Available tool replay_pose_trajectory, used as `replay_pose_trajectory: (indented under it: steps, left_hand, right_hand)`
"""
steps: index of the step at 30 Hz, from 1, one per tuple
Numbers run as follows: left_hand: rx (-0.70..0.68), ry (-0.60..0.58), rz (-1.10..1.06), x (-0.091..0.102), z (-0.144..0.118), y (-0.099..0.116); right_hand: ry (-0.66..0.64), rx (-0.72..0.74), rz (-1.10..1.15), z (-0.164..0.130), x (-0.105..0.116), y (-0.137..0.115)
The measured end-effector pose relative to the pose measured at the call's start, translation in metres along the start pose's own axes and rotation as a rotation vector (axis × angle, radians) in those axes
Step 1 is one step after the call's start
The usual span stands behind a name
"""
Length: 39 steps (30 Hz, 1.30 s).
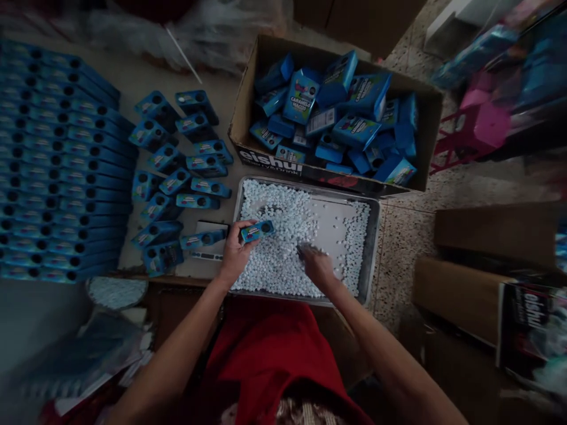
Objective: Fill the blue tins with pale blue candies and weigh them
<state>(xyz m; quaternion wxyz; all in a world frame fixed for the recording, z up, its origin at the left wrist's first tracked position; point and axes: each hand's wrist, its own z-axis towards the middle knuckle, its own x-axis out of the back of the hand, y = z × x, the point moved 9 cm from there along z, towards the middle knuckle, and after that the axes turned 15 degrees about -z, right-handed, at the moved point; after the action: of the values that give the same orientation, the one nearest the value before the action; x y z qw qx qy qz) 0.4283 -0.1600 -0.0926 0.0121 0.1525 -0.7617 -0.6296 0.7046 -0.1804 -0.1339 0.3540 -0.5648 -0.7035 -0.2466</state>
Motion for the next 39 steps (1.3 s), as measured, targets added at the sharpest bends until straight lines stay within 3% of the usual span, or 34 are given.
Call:
replay_pose_trajectory:
  steps: [2, 5, 7, 10, 13, 17, 23, 28, 31, 33, 37, 39]
  left_hand:
    - [0.0, 0.061, 0.042, 0.01, -0.014, -0.004]
    - [0.025, 0.136, 0.085, 0.026, -0.028, -0.012]
    - [0.034, 0.178, 0.106, 0.035, -0.032, -0.014]
    - [0.029, 0.21, 0.152, 0.039, -0.026, -0.016]
    - [0.003, 0.194, 0.202, 0.031, -0.012, -0.014]
    - [-0.088, 0.086, 0.244, 0.008, 0.005, -0.004]
    - [-0.148, -0.139, 0.186, -0.022, 0.008, 0.0]
    - [-0.102, -0.137, 0.124, -0.024, 0.012, -0.005]
    - [-0.076, -0.081, 0.1, -0.017, 0.016, -0.006]
    - [-0.06, -0.04, 0.077, -0.01, 0.015, -0.007]
    - [0.08, -0.037, -0.084, -0.002, 0.002, -0.017]
    - [0.132, -0.045, -0.164, 0.0, -0.007, -0.021]
  right_hand:
    - [0.057, -0.008, 0.061, 0.036, 0.006, -0.029]
    - [0.128, -0.024, 0.145, 0.066, 0.022, -0.042]
    - [0.154, -0.012, 0.186, 0.067, 0.033, -0.035]
    - [0.181, 0.058, 0.326, 0.044, 0.055, -0.019]
    - [0.18, 0.152, 0.436, 0.011, 0.086, -0.008]
    - [0.092, 0.246, 0.338, -0.019, 0.129, -0.012]
    - [-0.103, 0.23, 0.315, -0.015, 0.163, -0.03]
    - [-0.205, 0.173, 0.304, -0.016, 0.18, -0.039]
    - [-0.198, 0.186, 0.302, -0.033, 0.178, -0.024]
    - [-0.108, 0.147, 0.142, -0.048, 0.163, 0.006]
    - [0.055, -0.073, -0.217, -0.066, 0.098, 0.08]
    - [0.108, -0.07, -0.226, -0.056, 0.065, 0.086]
